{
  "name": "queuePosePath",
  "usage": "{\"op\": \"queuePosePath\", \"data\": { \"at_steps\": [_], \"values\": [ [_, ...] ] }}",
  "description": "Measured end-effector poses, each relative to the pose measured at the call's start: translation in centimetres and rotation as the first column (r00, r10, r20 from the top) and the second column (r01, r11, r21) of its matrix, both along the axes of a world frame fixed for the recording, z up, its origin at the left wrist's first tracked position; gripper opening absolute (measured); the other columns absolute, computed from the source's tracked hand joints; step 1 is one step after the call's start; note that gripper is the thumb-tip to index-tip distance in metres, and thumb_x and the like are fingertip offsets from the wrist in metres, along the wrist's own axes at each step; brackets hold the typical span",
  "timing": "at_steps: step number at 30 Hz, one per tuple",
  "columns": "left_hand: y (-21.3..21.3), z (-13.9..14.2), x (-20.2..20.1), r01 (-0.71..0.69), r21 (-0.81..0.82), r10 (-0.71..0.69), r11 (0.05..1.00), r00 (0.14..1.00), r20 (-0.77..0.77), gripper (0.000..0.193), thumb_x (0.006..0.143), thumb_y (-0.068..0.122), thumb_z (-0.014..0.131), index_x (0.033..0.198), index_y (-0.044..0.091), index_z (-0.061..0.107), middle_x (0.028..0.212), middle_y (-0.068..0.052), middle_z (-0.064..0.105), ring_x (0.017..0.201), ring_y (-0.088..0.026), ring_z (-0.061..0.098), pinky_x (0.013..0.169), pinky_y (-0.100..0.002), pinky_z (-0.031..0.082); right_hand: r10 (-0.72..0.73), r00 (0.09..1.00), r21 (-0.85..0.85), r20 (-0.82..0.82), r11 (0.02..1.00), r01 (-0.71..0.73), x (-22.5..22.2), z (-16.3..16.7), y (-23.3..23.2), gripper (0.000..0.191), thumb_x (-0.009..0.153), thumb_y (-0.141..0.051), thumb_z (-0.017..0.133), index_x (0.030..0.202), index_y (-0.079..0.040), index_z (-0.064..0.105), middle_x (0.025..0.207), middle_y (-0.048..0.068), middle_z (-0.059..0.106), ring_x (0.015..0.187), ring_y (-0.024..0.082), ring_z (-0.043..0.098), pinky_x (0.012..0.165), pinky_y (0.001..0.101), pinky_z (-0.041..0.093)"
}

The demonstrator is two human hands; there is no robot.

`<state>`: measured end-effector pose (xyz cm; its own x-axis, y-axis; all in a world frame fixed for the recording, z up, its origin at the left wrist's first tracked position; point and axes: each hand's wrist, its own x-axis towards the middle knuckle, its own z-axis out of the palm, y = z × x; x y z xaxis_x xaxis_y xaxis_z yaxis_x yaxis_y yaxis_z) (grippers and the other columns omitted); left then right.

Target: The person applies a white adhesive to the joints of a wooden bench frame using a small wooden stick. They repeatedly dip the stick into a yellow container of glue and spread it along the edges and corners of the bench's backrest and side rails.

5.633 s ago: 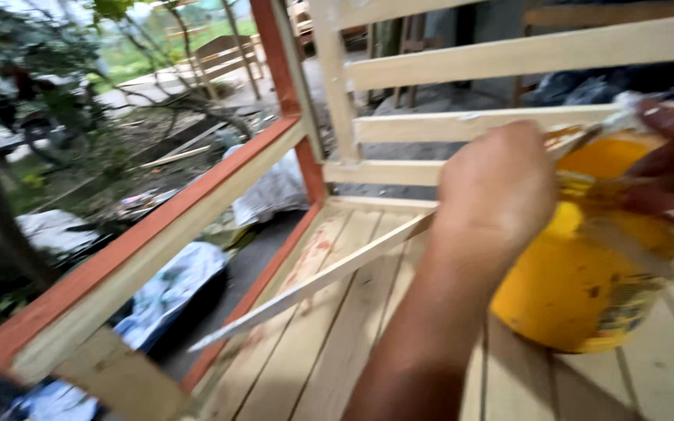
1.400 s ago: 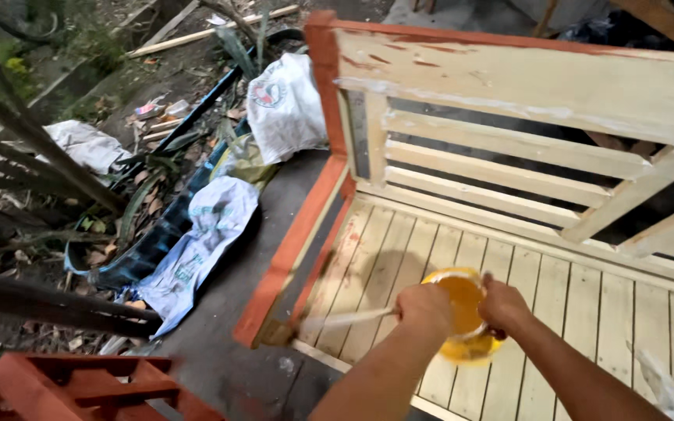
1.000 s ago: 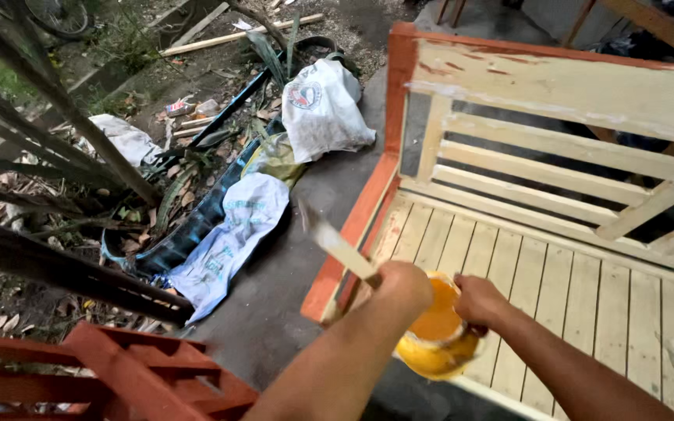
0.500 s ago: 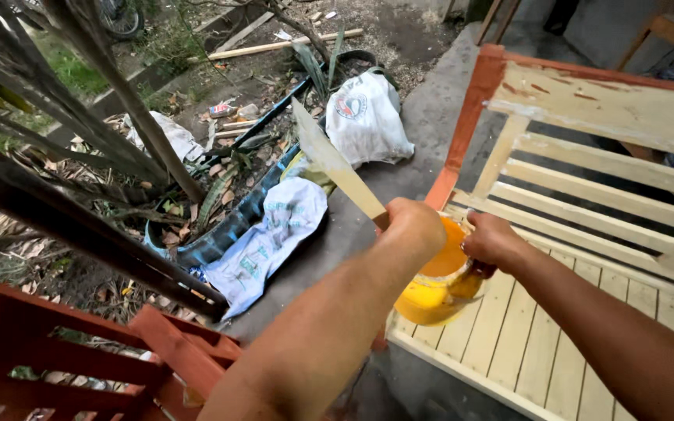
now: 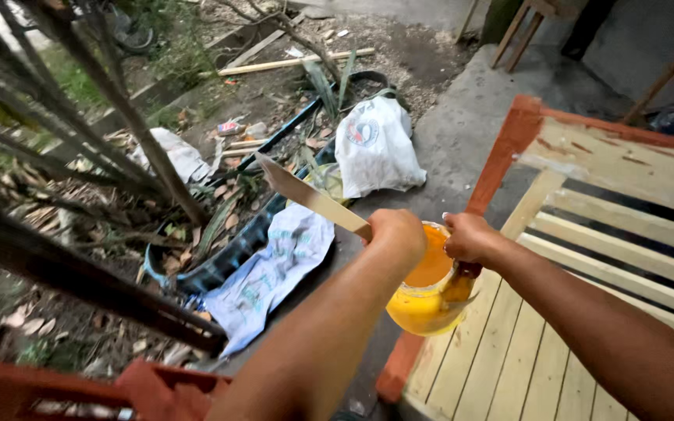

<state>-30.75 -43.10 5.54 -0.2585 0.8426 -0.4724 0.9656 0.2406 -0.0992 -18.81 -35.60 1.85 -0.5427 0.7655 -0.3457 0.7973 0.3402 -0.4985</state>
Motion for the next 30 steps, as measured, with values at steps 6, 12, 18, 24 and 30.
{"op": "queuePosePath", "data": {
  "at_steps": [6, 12, 18, 24, 30],
  "values": [
    [5.5, -1.1, -3.4, 0.106, -0.038, -0.107, 0.994, 0.994, -0.023, 0.033, 0.085, 0.019, 0.078, 0.117, 0.012, 0.078, 0.12, -0.005, 0.076, 0.097, -0.03, 0.076, 0.07, -0.052, 0.061, -0.251, 0.968, -0.127, 0.022, 0.959, 0.252, -3.9, 0.0, 2.3, 0.063, 0.092, -0.003, 0.056, 0.152, -0.018, 0.048, 0.076, 0.019, 0.073, 0.054, 0.031, 0.071, 0.046, 0.0472, 0.057],
    [10.3, -3.1, -9.1, 0.274, -0.051, -0.276, 0.96, 0.96, -0.049, 0.031, 0.085, 0.017, 0.077, 0.116, 0.011, 0.079, 0.116, -0.005, 0.077, 0.094, -0.031, 0.076, 0.065, -0.05, 0.06, -0.376, 0.926, -0.057, 0.011, 0.925, 0.376, -7.5, -3.5, 5.0, 0.048, 0.095, -0.009, 0.055, 0.143, -0.009, 0.057, 0.071, 0.019, 0.074, 0.048, 0.028, 0.071, 0.044, 0.0435, 0.059],
    [11.7, -3.6, -13.5, 0.386, 0.031, -0.385, 0.922, 0.923, -0.031, 0.028, 0.089, 0.02, 0.074, 0.116, 0.011, 0.079, 0.117, -0.007, 0.077, 0.097, -0.032, 0.076, 0.067, -0.051, 0.06, -0.604, 0.797, -0.165, -0.017, 0.787, 0.594, -10.3, -4.9, 5.0, 0.059, 0.092, -0.004, 0.052, 0.149, -0.016, 0.047, 0.069, 0.021, 0.073, 0.046, 0.031, 0.068, 0.043, 0.0454, 0.057],
    [13.6, -1.4, -15.1, 0.444, 0.125, -0.446, 0.887, 0.895, -0.014, 0.028, 0.089, 0.02, 0.075, 0.116, 0.013, 0.079, 0.119, -0.007, 0.076, 0.1, -0.031, 0.075, 0.068, -0.051, 0.061, -0.712, 0.697, -0.231, -0.083, 0.694, 0.681, -11.7, -2.9, 6.1, 0.076, 0.087, 0.001, 0.057, 0.157, -0.019, 0.036, 0.071, 0.024, 0.07, 0.046, 0.033, 0.065, 0.042, 0.048, 0.052],
    [16.0, 0.0, -16.2, 0.434, 0.146, -0.44, 0.889, 0.898, 0.01, 0.025, 0.091, 0.02, 0.072, 0.114, 0.014, 0.079, 0.117, -0.006, 0.076, 0.1, -0.031, 0.075, 0.067, -0.05, 0.06, -0.69, 0.717, -0.186, -0.103, 0.721, 0.667, -12.8, -0.1, 7.8, 0.078, 0.085, 0.004, 0.054, 0.159, -0.015, 0.037, 0.072, 0.024, 0.072, 0.045, 0.03, 0.067, 0.042, 0.0445, 0.054]
  ]
}}
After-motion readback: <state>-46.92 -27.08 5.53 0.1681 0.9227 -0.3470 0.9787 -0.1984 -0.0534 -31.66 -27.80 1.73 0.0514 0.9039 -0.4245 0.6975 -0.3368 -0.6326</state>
